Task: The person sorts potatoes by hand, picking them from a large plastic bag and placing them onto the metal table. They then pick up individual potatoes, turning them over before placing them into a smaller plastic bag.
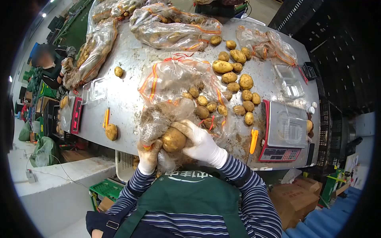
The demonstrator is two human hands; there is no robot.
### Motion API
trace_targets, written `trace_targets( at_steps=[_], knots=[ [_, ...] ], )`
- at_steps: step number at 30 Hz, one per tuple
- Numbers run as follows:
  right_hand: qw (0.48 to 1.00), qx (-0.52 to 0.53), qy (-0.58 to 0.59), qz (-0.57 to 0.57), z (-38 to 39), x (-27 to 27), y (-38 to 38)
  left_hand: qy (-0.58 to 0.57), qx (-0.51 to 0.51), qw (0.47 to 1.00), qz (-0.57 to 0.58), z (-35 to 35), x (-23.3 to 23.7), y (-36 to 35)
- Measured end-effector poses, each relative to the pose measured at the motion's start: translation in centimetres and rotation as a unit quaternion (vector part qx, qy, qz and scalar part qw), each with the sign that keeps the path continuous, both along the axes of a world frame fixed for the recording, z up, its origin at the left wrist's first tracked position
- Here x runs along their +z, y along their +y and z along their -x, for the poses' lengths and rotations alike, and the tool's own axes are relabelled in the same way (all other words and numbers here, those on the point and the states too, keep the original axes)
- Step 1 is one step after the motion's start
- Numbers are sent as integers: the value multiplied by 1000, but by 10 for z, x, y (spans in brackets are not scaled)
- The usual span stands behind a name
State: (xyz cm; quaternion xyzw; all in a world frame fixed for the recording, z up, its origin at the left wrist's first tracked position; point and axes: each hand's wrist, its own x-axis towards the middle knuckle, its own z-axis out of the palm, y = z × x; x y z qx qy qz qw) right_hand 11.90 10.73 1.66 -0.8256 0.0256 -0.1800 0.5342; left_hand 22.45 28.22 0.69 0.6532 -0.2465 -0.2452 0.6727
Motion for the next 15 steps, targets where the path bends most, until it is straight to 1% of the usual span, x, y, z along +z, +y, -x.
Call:
trace_targets(
  at_steps=[1,2,3,4,6,7,10,11,13,14,15],
  knots=[
    [1000,-9,-11,-9,0,-1,2,1,1,1000,0,3,1,-2],
    [1000,-9,-12,-9,1,-4,3,14,25,999,24,7,3,-5],
    [1000,-14,-23,3,1,-6,3,28,50,997,48,10,4,-7],
    [999,-18,-35,14,1,-9,4,27,51,997,48,11,3,-9],
    [999,-22,-34,13,2,-11,5,-43,74,996,21,14,-1,-10],
    [999,-28,-33,11,3,-12,6,-43,76,996,21,15,-3,-11],
    [998,-46,-41,27,3,-15,8,-136,124,983,11,14,-18,-14],
    [998,-46,-40,27,4,-15,9,-136,124,983,11,13,-13,-18],
    [998,-16,-38,44,5,-15,11,-38,134,990,29,11,0,-26],
    [998,-15,-37,44,5,-14,12,-38,117,992,14,9,-3,-26],
    [999,-17,-39,10,4,-12,13,-37,116,992,15,4,-4,-25]
  ],
)
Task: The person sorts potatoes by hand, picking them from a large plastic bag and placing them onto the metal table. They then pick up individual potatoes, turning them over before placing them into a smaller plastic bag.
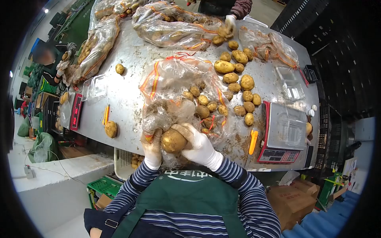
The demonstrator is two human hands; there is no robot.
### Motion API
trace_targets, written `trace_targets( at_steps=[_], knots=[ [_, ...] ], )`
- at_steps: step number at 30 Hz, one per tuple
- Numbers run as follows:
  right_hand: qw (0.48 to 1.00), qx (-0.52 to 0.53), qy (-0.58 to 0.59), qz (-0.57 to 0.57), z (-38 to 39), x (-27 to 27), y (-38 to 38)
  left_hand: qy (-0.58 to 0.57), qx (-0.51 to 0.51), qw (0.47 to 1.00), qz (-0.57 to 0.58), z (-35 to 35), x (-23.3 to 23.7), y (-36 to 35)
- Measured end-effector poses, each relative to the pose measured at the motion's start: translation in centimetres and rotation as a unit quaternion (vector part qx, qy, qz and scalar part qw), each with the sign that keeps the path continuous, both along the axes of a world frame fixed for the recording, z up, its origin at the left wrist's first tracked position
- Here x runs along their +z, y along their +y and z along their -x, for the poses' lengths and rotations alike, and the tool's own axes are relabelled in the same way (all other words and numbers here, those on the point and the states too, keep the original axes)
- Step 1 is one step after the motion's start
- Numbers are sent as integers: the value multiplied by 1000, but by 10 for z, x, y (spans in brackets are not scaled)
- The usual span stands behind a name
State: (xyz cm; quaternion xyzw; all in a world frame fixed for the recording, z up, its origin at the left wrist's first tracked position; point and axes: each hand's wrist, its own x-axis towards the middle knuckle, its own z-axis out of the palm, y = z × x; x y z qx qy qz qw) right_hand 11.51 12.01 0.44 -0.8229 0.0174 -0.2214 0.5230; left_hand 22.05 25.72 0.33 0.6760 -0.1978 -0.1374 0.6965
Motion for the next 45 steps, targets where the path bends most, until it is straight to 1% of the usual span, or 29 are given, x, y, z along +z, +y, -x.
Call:
trace_targets(
  at_steps=[2,3,4,6,10,11,13,15,16,18,20,21,22,24,25,26,28,31,32,33,35,36,37,38,39,40,42,44,45],
  knots=[
    [999,3,-2,-33,-2,2,0,141,-31,989,12,-9,1,2],
    [995,28,8,-96,-5,2,0,140,-29,990,13,-15,2,2],
    [986,52,17,-158,-7,3,-1,172,-11,982,76,-20,4,1],
    [977,56,19,-204,-8,3,0,235,25,950,203,-29,6,2],
    [953,65,24,-294,-5,1,0,187,97,964,165,-41,16,27],
    [953,66,25,-294,-4,1,-2,167,116,966,158,-44,16,33],
    [985,51,34,-160,-4,3,-5,151,106,975,120,-40,19,41],
    [976,59,41,-206,-6,3,-1,168,74,980,79,-28,25,41],
    [965,66,47,-250,-8,4,2,221,-6,966,135,-20,29,34],
    [964,54,32,-259,-23,-2,14,228,-32,964,131,-6,6,18],
    [963,38,13,-266,-34,-2,20,121,-41,985,118,-1,5,6],
    [973,53,61,-217,-38,0,19,237,-16,960,150,-3,9,6],
    [977,66,110,-168,-41,2,18,236,-19,960,152,-7,9,5],
    [986,49,87,-137,-44,6,17,245,-16,956,159,-13,6,6],
    [986,70,102,-112,-44,6,13,138,-21,985,98,-14,-7,8],
    [985,92,117,-86,-44,5,9,140,-18,985,97,-14,-3,6],
    [984,104,111,-95,-48,-8,2,223,13,959,177,-18,11,-6],
    [950,174,161,-206,-53,-10,-8,214,18,961,173,-25,5,-8],
    [950,173,160,-205,-53,-12,-4,206,20,960,187,-27,4,-8],
    [941,145,132,-275,-53,-16,3,-33,32,998,45,-28,-9,-4],
    [899,89,96,-418,-49,-6,19,-47,54,994,76,-26,-23,-3],
    [900,89,95,-417,-49,-7,24,-61,78,989,107,-24,-27,-3],
    [922,63,87,-373,-48,-8,28,-195,86,977,-13,-18,-44,1],
    [941,35,79,-328,-48,-9,29,-196,85,977,-13,-15,-36,-3],
    [928,58,130,-344,-50,-9,21,-60,95,991,72,-12,-20,-10],
    [928,55,130,-344,-52,-8,15,79,102,980,154,-10,-10,-15],
    [901,124,155,-386,-53,-7,7,63,69,981,170,-14,-15,-10],
    [890,159,178,-388,-55,-2,-3,-109,18,993,27,-24,-20,-7],
    [879,189,191,-393,-56,-2,-7,-54,-3,992,112,-23,-14,-13]
  ],
)
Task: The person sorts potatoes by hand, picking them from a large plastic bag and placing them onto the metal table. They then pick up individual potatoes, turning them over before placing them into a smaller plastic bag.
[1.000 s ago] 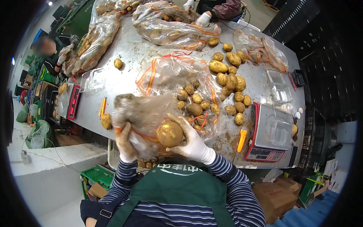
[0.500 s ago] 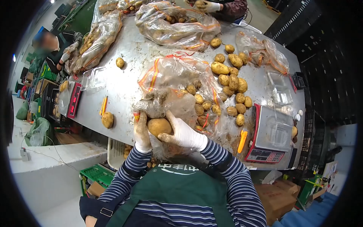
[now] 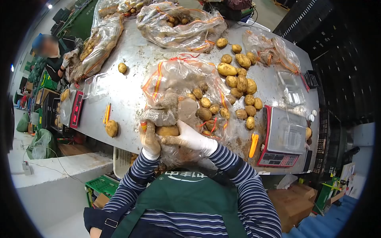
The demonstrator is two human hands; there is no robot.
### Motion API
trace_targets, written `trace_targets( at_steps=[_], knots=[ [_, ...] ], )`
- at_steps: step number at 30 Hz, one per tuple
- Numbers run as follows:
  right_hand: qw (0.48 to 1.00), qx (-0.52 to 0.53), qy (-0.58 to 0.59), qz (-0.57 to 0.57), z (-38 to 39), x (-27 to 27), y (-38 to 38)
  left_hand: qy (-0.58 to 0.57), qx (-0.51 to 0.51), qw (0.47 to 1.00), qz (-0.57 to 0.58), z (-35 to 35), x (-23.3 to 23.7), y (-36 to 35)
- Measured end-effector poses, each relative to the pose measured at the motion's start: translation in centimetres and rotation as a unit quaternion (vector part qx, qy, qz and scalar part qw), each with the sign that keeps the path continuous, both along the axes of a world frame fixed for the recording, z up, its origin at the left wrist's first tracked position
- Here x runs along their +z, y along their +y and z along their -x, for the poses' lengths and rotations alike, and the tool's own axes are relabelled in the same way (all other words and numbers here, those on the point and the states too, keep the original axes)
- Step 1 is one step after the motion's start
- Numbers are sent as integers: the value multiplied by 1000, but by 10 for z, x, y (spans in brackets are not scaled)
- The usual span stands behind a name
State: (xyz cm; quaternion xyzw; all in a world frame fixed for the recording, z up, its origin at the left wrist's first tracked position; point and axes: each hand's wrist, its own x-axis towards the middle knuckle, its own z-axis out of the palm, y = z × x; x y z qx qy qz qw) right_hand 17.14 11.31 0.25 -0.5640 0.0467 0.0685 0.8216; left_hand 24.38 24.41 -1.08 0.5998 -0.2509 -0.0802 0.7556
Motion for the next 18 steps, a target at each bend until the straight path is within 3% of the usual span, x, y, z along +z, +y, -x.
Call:
trace_targets(
  at_steps=[3,4,5,6,7,9,15,17,18],
  knots=[
    [999,46,4,-7,-3,-7,-5,-84,-69,992,-59,-13,9,8],
    [998,57,2,-1,-4,-11,-7,-309,22,938,-154,-22,-6,10],
    [998,68,-1,5,-5,-13,-8,-307,22,939,-155,-22,0,9],
    [995,100,20,-7,-5,-8,-12,-71,-64,990,-102,-21,11,7],
    [995,100,20,-7,-5,-8,-15,170,-146,974,-41,-20,19,6],
    [991,130,-3,19,-4,-9,-20,174,-119,977,-43,-17,22,2],
    [977,208,12,39,0,-18,-29,304,-180,935,13,-20,24,-2],
    [984,167,63,-11,2,-22,-23,291,-164,943,-7,-29,1,2],
    [984,126,112,-63,4,-23,-17,-2,-59,987,-148,-37,-53,8]
  ],
)
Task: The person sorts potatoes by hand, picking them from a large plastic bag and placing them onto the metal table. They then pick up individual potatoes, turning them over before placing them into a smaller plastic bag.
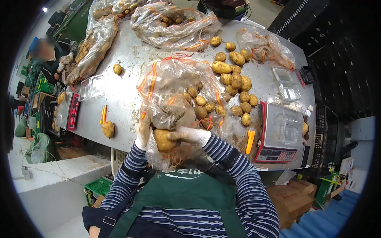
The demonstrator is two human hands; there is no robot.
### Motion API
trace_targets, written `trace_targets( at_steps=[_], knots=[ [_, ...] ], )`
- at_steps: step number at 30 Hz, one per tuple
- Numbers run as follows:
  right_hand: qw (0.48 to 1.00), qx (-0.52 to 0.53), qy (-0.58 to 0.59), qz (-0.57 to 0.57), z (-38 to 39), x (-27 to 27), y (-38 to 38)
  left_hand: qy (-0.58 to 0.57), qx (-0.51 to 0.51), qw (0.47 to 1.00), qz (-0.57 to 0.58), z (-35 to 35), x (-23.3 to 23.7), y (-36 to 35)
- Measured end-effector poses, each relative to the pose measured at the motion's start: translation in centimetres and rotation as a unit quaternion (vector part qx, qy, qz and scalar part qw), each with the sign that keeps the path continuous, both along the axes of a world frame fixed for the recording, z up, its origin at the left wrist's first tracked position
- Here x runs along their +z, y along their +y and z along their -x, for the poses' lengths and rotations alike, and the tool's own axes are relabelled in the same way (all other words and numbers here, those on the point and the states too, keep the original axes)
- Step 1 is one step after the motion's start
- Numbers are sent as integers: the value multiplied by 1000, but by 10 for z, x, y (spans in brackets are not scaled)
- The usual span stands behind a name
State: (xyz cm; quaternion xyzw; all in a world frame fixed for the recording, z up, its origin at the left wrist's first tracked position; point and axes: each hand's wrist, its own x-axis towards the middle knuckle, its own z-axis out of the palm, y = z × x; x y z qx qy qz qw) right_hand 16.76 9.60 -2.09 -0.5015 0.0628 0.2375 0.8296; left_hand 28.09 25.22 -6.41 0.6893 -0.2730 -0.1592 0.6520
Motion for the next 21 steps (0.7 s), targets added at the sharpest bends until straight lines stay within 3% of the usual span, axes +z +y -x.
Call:
trace_targets(
  at_steps=[1,2,3,4,5,7,8,9,11,12,13,15,16,17,19,21],
  knots=[
    [997,-43,56,-39,1,-2,7,-3,-3,1000,3,3,14,-4],
    [987,-85,112,-78,3,-5,15,183,8,978,96,8,40,-9],
    [971,-126,166,-117,3,-9,23,360,17,915,184,11,55,-12],
    [978,-133,108,-124,1,-27,31,354,13,916,189,10,47,-10],
    [988,-140,-64,-31,3,-10,33,341,25,919,197,9,28,-3],
    [954,-161,-149,204,8,-5,34,319,47,924,208,3,-7,5],
    [949,-173,-125,231,14,-6,36,342,60,895,280,7,-12,0],
    [950,-174,-123,230,19,-2,43,343,59,895,279,13,3,-5],
    [871,-237,-174,394,24,10,57,261,113,937,204,20,31,-9],
    [870,-255,-168,386,21,14,58,192,61,957,208,18,24,-3],
    [871,-255,-166,386,22,20,54,193,61,957,207,14,22,-1],
    [915,-125,-169,343,18,42,36,43,43,986,152,-1,19,1],
    [934,-61,-172,306,16,35,29,-35,26,998,34,-24,1,22],
    [935,-60,-172,305,17,25,31,-35,27,999,32,-25,9,20],
    [972,-43,-223,60,17,12,29,73,161,965,193,-30,33,6],
    [969,-54,-239,27,20,19,25,-197,118,957,175,-58,15,42]
  ],
)
